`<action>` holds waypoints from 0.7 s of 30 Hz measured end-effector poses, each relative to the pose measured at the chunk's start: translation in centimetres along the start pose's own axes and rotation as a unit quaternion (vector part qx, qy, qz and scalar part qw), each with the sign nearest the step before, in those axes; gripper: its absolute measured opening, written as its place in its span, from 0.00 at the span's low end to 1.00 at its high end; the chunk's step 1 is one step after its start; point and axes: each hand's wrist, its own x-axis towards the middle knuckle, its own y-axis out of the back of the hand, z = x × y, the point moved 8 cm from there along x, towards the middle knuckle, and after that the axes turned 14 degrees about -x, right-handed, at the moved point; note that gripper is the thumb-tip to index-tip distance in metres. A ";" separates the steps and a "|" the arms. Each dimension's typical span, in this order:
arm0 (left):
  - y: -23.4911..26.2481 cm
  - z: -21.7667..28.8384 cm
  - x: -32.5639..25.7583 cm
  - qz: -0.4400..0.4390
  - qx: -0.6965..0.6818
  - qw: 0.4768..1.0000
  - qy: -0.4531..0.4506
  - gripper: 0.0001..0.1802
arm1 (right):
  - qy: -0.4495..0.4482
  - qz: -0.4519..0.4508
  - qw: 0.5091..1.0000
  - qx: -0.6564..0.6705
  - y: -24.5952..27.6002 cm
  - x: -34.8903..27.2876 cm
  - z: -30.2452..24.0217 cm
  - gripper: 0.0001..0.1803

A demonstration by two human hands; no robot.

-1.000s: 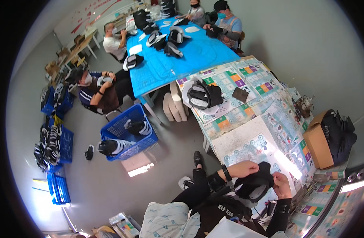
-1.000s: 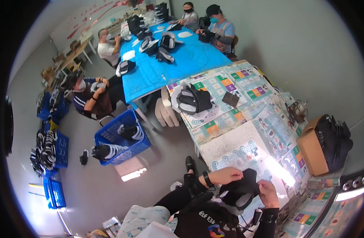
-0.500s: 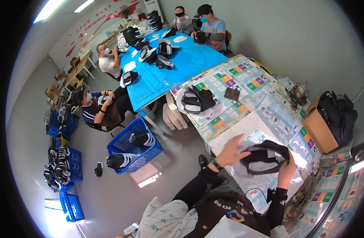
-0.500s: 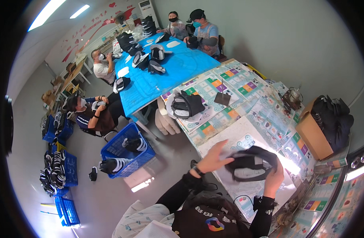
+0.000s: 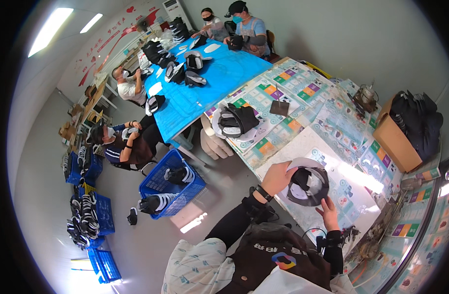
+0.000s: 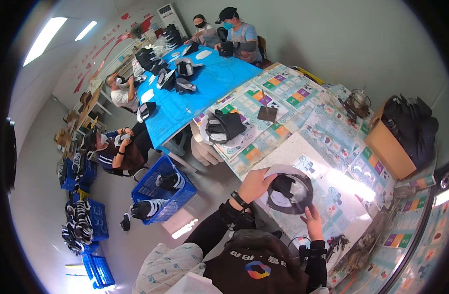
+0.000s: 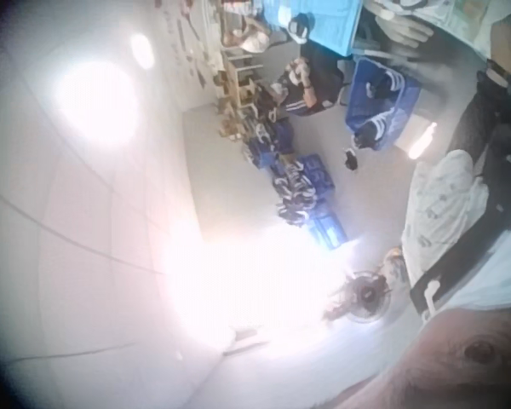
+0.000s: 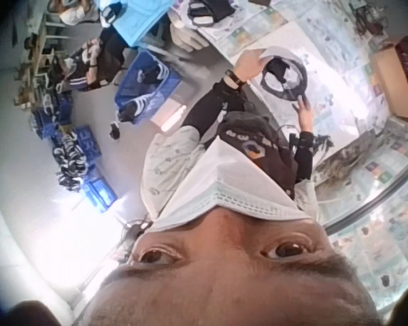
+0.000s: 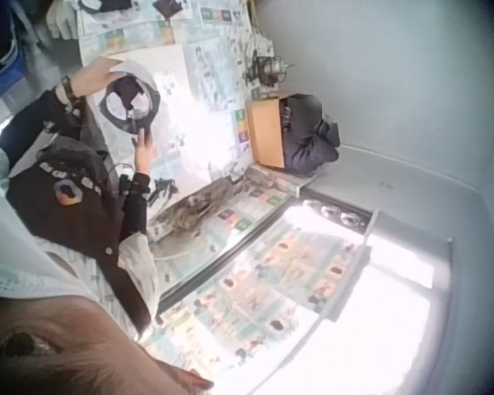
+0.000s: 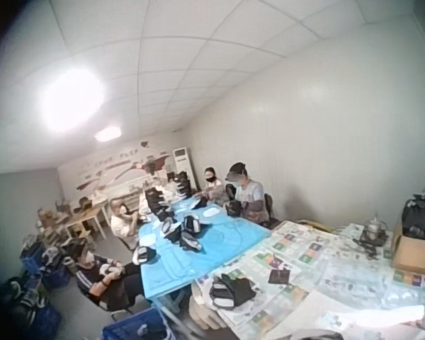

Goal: The person is observed using a manual handheld punch tool to trim or punch edges on a shoe upper component at a workbench in a factory setting.

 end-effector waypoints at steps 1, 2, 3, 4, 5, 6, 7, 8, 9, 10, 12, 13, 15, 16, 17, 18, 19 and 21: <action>-0.3 0.8 0.5 -0.019 0.048 0.999 -0.013 0.17 | 0.043 -0.003 0.994 -0.101 1.9 1.4 2.3 0.36; -1.0 1.5 0.8 -0.042 0.094 0.994 -0.027 0.16 | 0.082 -0.005 0.976 -0.200 5.1 2.6 5.3 0.36; -1.0 2.0 1.0 -0.038 0.101 0.993 -0.044 0.15 | 0.114 0.099 0.900 -0.409 8.7 2.4 6.5 0.40; -1.8 2.4 1.4 -0.048 0.095 0.992 -0.061 0.13 | 0.131 0.196 0.821 -0.520 12.4 1.8 8.9 0.41; -2.4 1.9 1.5 -0.054 0.108 0.991 -0.064 0.12 | 0.020 0.225 0.750 -0.622 14.8 1.2 10.7 0.40; -3.7 1.5 1.7 -0.064 0.117 0.989 -0.072 0.11 | 0.014 0.226 0.752 -0.620 15.8 0.5 12.2 0.40; -5.3 0.9 1.9 -0.075 0.145 0.984 -0.071 0.11 | -0.043 0.269 0.732 -0.624 17.4 -0.9 14.2 0.40; -6.7 0.2 1.8 -0.083 0.173 0.979 -0.067 0.10 | -0.098 0.308 0.708 -0.628 18.6 -2.0 15.7 0.41; -8.0 -0.2 1.7 -0.092 0.180 0.976 -0.085 0.09 | -0.102 0.305 0.709 -0.627 19.0 -2.4 16.9 0.41; -8.8 -0.7 1.9 -0.095 0.181 0.975 -0.084 0.09 | -0.095 0.303 0.691 -0.649 19.0 -2.5 16.9 0.41; -11.1 -1.8 1.5 -0.147 0.228 0.959 -0.085 0.09 | -0.090 0.298 0.673 -0.671 19.1 -3.2 17.2 0.42; -11.2 -1.5 1.2 -0.135 0.224 0.961 -0.093 0.07 | -0.089 0.320 0.692 -0.641 19.2 -4.1 15.7 0.44; -11.7 -1.1 1.5 -0.145 0.232 0.957 -0.098 0.08 | -0.082 0.336 0.715 -0.607 20.0 -5.0 15.2 0.50; -12.9 -0.9 1.9 -0.160 0.233 0.953 -0.110 0.09 | -0.083 0.327 0.716 -0.611 21.2 -5.4 17.0 0.53; -13.7 -1.2 2.4 -0.164 0.231 0.950 -0.132 0.08 | -0.069 0.331 0.718 -0.608 21.4 -5.3 17.4 0.52; -14.3 -1.6 2.8 -0.167 0.249 0.943 -0.143 0.07 | -0.089 0.250 0.738 -0.621 21.8 -4.3 17.5 0.44; -15.1 -2.2 3.4 -0.176 0.263 0.933 -0.173 0.06 | -0.076 0.262 0.731 -0.625 22.9 -3.3 18.5 0.36; -14.7 -0.9 4.1 -0.182 0.236 0.941 -0.157 0.07 | -0.001 0.380 0.679 -0.629 22.4 -3.0 18.9 0.31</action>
